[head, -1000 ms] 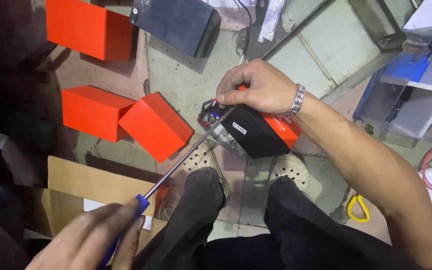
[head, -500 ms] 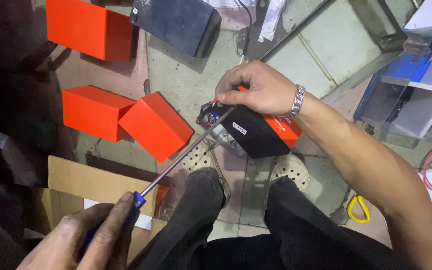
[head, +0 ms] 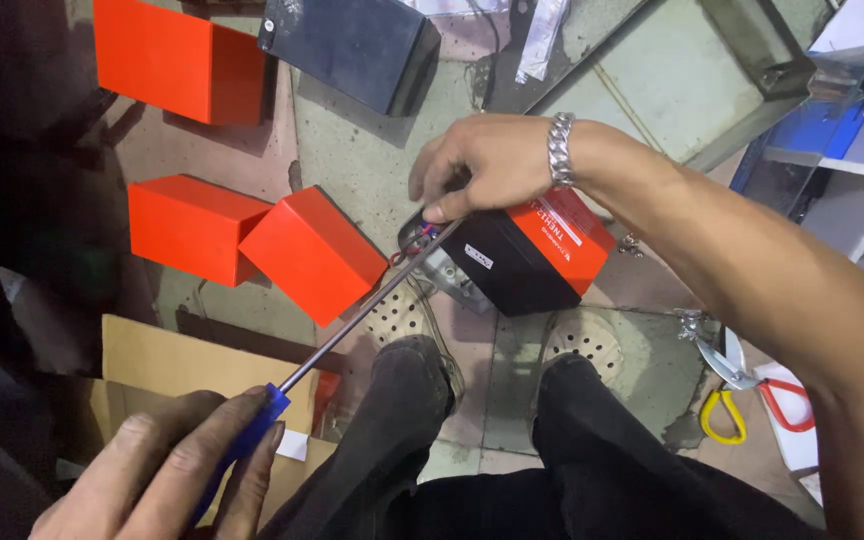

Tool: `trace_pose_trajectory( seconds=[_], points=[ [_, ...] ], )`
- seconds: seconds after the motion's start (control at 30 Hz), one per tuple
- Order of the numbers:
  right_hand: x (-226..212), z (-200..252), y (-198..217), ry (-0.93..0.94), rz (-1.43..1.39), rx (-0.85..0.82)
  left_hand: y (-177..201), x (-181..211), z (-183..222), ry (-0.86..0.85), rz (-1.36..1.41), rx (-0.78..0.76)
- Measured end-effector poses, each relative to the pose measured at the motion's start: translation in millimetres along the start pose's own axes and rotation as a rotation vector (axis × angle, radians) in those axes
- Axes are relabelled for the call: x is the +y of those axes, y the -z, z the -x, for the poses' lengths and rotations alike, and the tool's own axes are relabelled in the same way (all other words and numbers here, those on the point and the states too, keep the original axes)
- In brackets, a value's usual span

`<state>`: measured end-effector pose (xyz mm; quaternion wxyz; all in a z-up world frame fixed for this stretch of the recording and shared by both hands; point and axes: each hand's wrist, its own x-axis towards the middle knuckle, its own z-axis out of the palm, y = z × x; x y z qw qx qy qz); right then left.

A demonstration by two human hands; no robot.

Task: Replacing batteries in a metal housing and connecting the electrical terminals

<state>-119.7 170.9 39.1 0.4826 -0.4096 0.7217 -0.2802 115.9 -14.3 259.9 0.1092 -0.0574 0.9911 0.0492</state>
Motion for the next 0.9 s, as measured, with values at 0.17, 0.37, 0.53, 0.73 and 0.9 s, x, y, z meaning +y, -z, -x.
trace_pose_trajectory(
  seconds=[0.17,0.37,0.53,0.73,0.9],
  points=[
    [4,18,-9,0.336,-0.096,0.269,3,2,-4,0.079,0.011,-0.03],
    [15,18,-17,0.264,-0.112,0.078,9,3,-13,0.176,0.062,-0.105],
    [11,22,-15,0.401,-0.081,0.176,12,9,-17,0.266,0.119,-0.113],
    [9,18,-20,0.315,0.06,0.128,12,0,-17,0.294,0.111,-0.173],
    [-2,17,-17,0.221,0.13,0.11,6,-3,-14,0.427,0.036,-0.305]
  ],
)
